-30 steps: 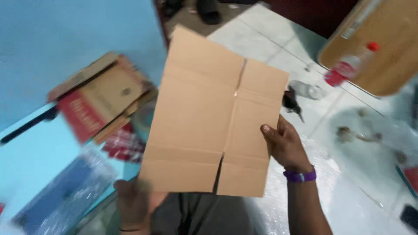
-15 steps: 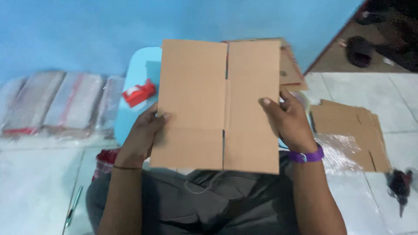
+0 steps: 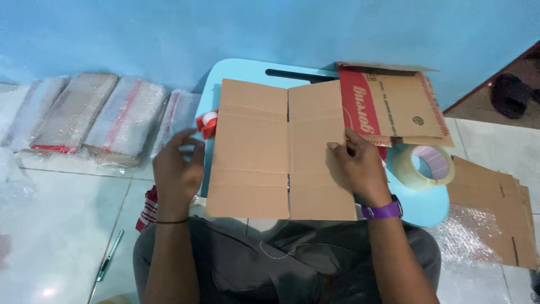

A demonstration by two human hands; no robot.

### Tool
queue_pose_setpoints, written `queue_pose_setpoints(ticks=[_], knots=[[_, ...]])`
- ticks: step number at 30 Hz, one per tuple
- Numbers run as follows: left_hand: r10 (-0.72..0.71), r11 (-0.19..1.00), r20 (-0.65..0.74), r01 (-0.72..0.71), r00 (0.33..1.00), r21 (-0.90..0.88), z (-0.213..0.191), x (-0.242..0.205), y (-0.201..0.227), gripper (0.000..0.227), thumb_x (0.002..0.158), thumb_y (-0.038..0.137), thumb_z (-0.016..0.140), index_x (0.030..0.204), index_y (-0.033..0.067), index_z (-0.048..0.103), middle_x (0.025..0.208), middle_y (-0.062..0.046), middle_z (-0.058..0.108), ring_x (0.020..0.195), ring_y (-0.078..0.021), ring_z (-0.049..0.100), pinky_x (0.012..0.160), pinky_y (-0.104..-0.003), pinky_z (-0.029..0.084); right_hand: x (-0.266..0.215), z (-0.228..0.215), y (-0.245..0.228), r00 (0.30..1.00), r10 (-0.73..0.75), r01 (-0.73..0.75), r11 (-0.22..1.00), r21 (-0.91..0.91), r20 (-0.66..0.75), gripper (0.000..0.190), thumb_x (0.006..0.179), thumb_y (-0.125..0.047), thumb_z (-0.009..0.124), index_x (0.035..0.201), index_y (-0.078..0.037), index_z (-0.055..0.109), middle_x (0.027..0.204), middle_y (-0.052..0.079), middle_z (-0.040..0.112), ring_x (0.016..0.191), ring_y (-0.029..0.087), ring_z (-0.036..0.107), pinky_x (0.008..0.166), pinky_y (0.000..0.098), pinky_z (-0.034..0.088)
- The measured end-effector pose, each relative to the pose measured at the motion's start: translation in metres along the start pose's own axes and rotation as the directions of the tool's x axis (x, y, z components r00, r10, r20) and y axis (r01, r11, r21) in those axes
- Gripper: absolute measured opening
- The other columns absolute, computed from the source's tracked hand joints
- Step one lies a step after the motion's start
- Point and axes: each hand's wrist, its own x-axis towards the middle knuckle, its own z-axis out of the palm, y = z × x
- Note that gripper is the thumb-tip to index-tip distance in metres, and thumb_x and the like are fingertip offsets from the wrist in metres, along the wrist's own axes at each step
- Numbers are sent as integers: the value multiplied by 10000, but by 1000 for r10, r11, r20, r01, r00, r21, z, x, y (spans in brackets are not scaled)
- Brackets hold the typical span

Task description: Packaging a small item by wrapping it in bubble wrap and securing it inside a custom-folded cardboard box with tape.

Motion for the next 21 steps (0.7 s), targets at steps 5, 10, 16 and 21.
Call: queue_pose_setpoints(ticks=[5, 10, 16, 21], knots=[[138, 844, 222, -232, 965, 484, 11, 45, -3, 713, 868, 405, 728, 1510, 168, 529, 1436, -123, 575, 1319, -483, 500, 1063, -728, 328, 6, 0, 15, 998, 34, -45, 963, -265, -44, 622, 961, -344, 629, 1499, -45, 542, 1173, 131, 760, 1100, 382, 702, 858, 524, 549], [318, 826, 118, -337, 941, 452, 11, 96, -49, 392, 912, 406, 755, 1265, 237, 723, 1199, -73, 729, 1180, -390, 654, 1058, -610, 395, 6, 6, 11, 997, -61, 46, 969, -242, -56, 584, 951, -258, 636, 1486, -59, 514, 1115, 263, 742, 1110, 512, 660, 914, 603, 533], [513, 811, -19, -477, 858, 337, -9, 124, -23, 359, 879, 135, 807, 1231, 78, 759, 1035, -99, 768, 833, -202, 697, 712, -345, 524, 11, 20, 20, 983, -156, 129, 963, -237, -101, 413, 926, -276, 613, 1314, -136, 616, 963, 154, 752, 872, 336, 726, 741, 465, 513], [490, 849, -35, -468, 871, 244, 16, 90, 29, 407, 915, 139, 796, 1305, 54, 713, 1061, -67, 745, 882, -146, 661, 684, -301, 493, 8, 19, 26, 961, -273, 245, 915, -320, -45, 377, 930, -137, 589, 1297, -48, 597, 883, 233, 716, 774, 455, 656, 618, 546, 441]])
